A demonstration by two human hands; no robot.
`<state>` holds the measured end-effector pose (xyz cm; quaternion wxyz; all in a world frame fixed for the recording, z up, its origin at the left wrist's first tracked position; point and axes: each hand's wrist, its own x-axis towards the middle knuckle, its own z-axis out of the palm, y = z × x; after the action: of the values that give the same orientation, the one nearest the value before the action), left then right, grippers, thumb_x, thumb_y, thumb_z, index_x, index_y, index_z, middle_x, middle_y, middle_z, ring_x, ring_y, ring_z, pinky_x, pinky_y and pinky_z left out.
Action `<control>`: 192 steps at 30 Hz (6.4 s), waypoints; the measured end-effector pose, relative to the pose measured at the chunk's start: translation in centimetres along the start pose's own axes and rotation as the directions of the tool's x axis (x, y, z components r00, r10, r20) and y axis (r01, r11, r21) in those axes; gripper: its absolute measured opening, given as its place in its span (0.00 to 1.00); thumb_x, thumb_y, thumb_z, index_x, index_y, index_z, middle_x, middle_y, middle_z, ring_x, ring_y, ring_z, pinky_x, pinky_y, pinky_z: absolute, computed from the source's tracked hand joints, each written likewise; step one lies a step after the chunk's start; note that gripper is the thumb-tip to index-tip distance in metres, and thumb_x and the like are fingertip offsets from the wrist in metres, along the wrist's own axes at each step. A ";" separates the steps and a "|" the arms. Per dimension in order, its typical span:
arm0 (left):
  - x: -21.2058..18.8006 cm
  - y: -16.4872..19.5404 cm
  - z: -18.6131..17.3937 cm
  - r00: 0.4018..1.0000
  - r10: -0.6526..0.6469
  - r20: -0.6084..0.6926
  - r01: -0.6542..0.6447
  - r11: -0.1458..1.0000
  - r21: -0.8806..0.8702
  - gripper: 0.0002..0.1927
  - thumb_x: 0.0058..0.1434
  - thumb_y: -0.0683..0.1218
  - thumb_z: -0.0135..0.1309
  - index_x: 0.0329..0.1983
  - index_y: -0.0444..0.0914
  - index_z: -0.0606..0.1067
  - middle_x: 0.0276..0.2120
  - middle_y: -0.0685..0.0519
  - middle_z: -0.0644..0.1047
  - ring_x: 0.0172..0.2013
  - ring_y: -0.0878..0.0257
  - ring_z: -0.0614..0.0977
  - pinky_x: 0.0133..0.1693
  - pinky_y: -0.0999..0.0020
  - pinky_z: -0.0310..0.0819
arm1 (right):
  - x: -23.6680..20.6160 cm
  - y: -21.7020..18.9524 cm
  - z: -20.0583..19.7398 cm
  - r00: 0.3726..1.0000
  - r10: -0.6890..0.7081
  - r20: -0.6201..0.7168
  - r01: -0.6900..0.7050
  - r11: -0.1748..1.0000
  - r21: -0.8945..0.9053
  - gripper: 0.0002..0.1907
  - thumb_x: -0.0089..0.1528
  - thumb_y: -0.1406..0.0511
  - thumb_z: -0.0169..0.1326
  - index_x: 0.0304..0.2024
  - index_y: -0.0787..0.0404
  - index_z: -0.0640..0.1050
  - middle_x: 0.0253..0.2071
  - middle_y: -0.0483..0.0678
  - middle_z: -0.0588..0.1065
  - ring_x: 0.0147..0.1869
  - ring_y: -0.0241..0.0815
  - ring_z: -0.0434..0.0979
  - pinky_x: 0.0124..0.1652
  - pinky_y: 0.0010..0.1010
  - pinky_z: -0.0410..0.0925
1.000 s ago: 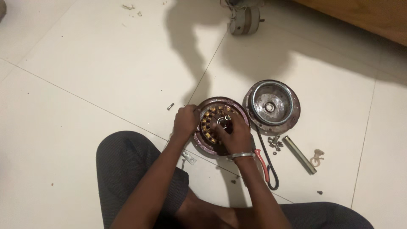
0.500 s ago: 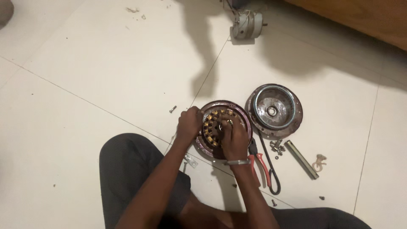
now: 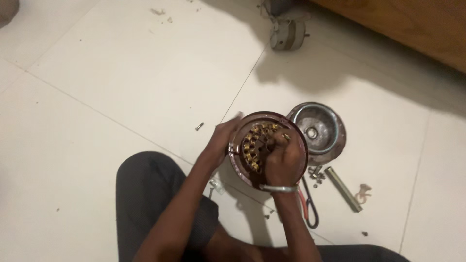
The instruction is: The person sits on the floor and disassembles a circular mechanical component, removing a metal ring and a central hub. They then wipe the interior of the housing with a cloth and use pliers to adjust small parts within the assembly.
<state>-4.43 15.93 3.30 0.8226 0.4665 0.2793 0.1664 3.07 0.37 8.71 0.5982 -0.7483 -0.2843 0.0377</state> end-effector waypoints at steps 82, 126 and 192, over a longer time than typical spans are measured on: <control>-10.8 -1.6 7.3 0.785 0.591 0.184 -0.578 0.592 0.561 0.15 0.61 0.32 0.44 0.49 0.29 0.74 0.43 0.36 0.78 0.45 0.39 0.80 0.47 0.51 0.73 | -3.5 -8.5 -3.2 0.967 -0.231 0.106 0.251 0.932 -0.260 0.09 0.56 0.66 0.66 0.39 0.62 0.84 0.48 0.51 0.76 0.57 0.53 0.70 0.55 0.43 0.66; -4.7 4.3 3.6 0.874 0.469 0.130 -0.444 0.658 0.609 0.07 0.60 0.31 0.47 0.40 0.32 0.73 0.27 0.45 0.79 0.26 0.58 0.81 0.28 0.61 0.70 | -11.7 -6.2 -4.2 0.749 0.659 0.068 -0.575 0.698 -0.427 0.17 0.58 0.63 0.59 0.47 0.60 0.73 0.30 0.56 0.82 0.35 0.52 0.86 0.38 0.38 0.74; -3.9 3.2 3.7 0.782 0.585 0.215 -0.607 0.636 0.476 0.07 0.64 0.36 0.43 0.31 0.39 0.70 0.25 0.53 0.73 0.27 0.63 0.75 0.28 0.63 0.66 | -15.1 -2.3 -6.1 0.672 0.734 -0.097 -0.705 0.595 -0.386 0.14 0.66 0.61 0.56 0.45 0.65 0.70 0.31 0.62 0.82 0.34 0.49 0.86 0.37 0.38 0.75</control>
<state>-5.23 12.99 8.76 0.5685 0.7398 0.1273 0.3367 -7.99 -11.80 8.25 0.3588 -0.9005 0.0190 0.2449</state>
